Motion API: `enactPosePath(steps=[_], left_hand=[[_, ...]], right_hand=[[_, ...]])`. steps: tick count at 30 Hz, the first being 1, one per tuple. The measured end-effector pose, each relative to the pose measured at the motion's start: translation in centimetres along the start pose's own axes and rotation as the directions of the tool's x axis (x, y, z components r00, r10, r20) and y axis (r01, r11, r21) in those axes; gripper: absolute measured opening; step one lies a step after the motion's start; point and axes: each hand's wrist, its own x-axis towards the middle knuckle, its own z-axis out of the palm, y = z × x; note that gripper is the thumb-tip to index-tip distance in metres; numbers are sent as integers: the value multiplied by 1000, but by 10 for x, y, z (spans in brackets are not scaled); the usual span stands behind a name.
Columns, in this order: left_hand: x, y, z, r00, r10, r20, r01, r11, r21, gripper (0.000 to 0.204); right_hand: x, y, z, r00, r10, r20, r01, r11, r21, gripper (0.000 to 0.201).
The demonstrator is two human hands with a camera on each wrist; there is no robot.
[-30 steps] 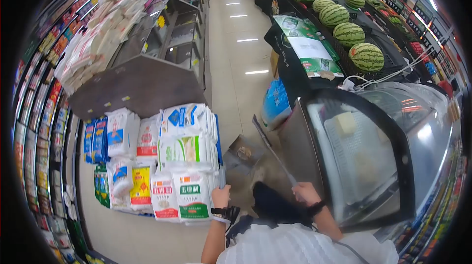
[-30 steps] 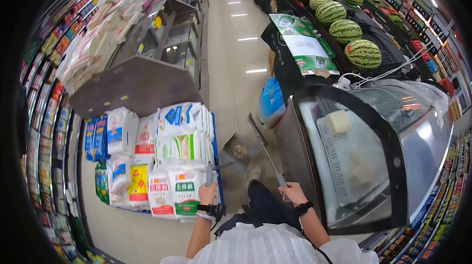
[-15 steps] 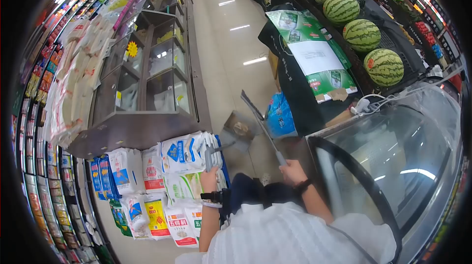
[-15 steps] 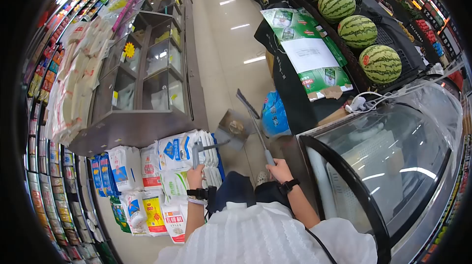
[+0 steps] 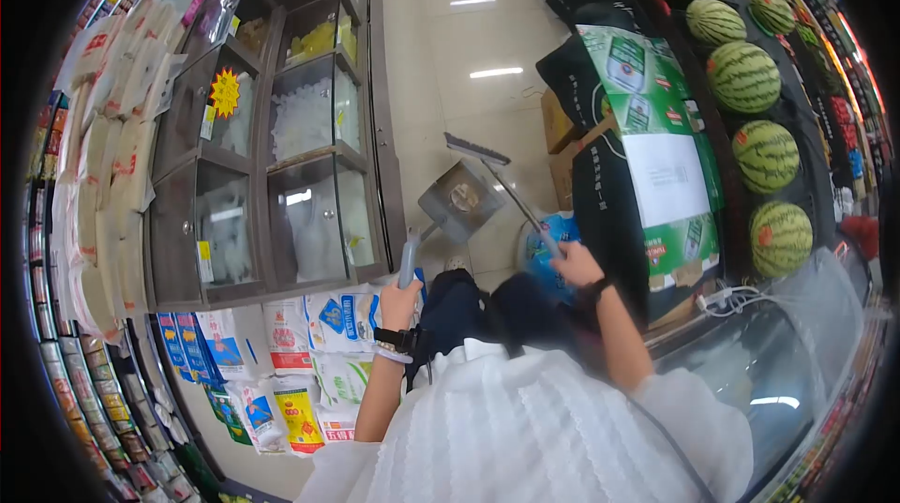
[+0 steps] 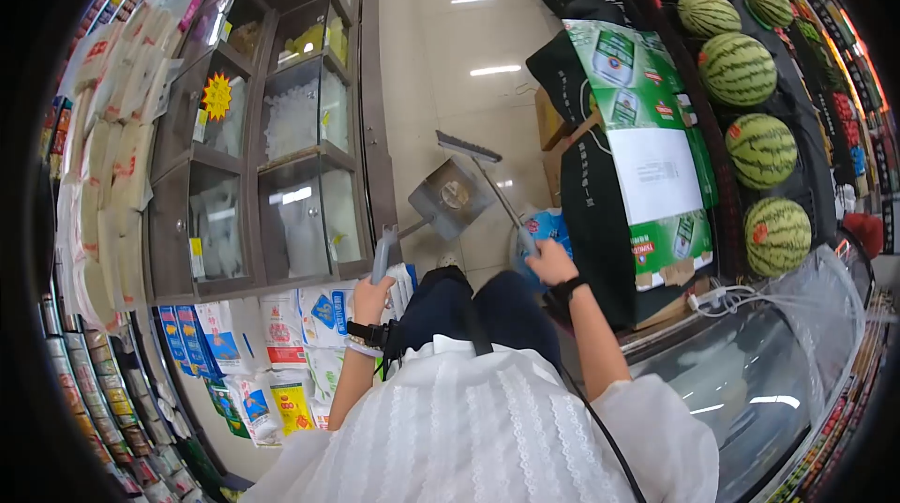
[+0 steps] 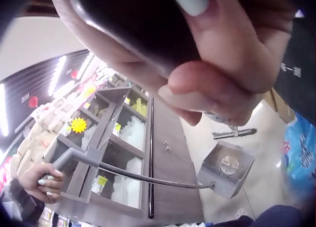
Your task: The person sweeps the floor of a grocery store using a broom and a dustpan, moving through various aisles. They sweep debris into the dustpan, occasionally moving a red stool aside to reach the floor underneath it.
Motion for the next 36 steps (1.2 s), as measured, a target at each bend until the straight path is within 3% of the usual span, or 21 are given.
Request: enactPosePath(steps=[1, 5, 8, 11, 12, 14, 15, 16, 18, 20, 22, 25, 26, 28, 32, 34, 36], left_hand=[[9, 7, -1, 1000, -19, -1, 19, 1000, 0, 20], [36, 34, 0, 996, -83, -36, 82, 996, -26, 20], [62, 53, 5, 985, -146, -94, 143, 989, -39, 19], [90, 70, 15, 970, -202, -132, 201, 979, -19, 19], [98, 77, 23, 959, -247, -137, 238, 968, -80, 18], [109, 105, 40, 934, -304, -187, 289, 952, -101, 18], [115, 116, 49, 926, -323, -195, 309, 946, -98, 18], [122, 123, 57, 907, -351, -234, 326, 935, -139, 19], [139, 142, 68, 882, -383, -273, 348, 922, -171, 20], [155, 158, 76, 822, -459, -336, 377, 882, -284, 18], [175, 185, 83, 775, -498, -389, 381, 859, -341, 20], [198, 203, 85, 796, -466, -387, 333, 871, -362, 21], [206, 212, 84, 795, -469, -386, 338, 869, -360, 21], [224, 234, 84, 775, -495, -394, 336, 849, -407, 21], [254, 277, 87, 757, -501, -419, 297, 835, -463, 20], [272, 283, 87, 774, -485, -407, 280, 838, -468, 20], [289, 297, 90, 757, -497, -424, 271, 830, -488, 19]], right_hand=[[32, -5, -6, 1000, 0, 10, 0, 999, -52, 25], [155, -37, -37, 986, -40, 164, 38, 999, 15, 19], [236, -78, -74, 935, 102, 340, -192, 951, 242, 15], [352, -75, -96, 777, 119, 618, -467, 768, 439, 17], [390, -79, -103, 769, 114, 629, -466, 774, 429, 17], [455, -82, -114, 598, 0, 802, -593, 673, 442, 17], [483, -83, -124, 541, -18, 841, -715, 516, 471, 17], [505, -85, -136, 521, -12, 853, -731, 510, 454, 17], [547, -87, -169, 460, 89, 884, -881, 172, 441, 18], [600, -65, -208, 390, 45, 920, -916, 124, 382, 18], [615, -75, -260, 422, 83, 903, -905, 102, 413, 18], [640, -72, -321, 456, 57, 888, -889, 83, 451, 22], [652, -65, -337, 569, 41, 822, -805, 234, 545, 20], [655, -81, -371, 616, 129, 777, -777, 261, 573, 22], [700, -62, -406, 630, 176, 756, -764, 314, 564, 23], [693, -66, -412, 802, 246, 544, -569, 591, 572, 23], [674, -86, -409, 888, 247, 388, -435, 725, 534, 21]])
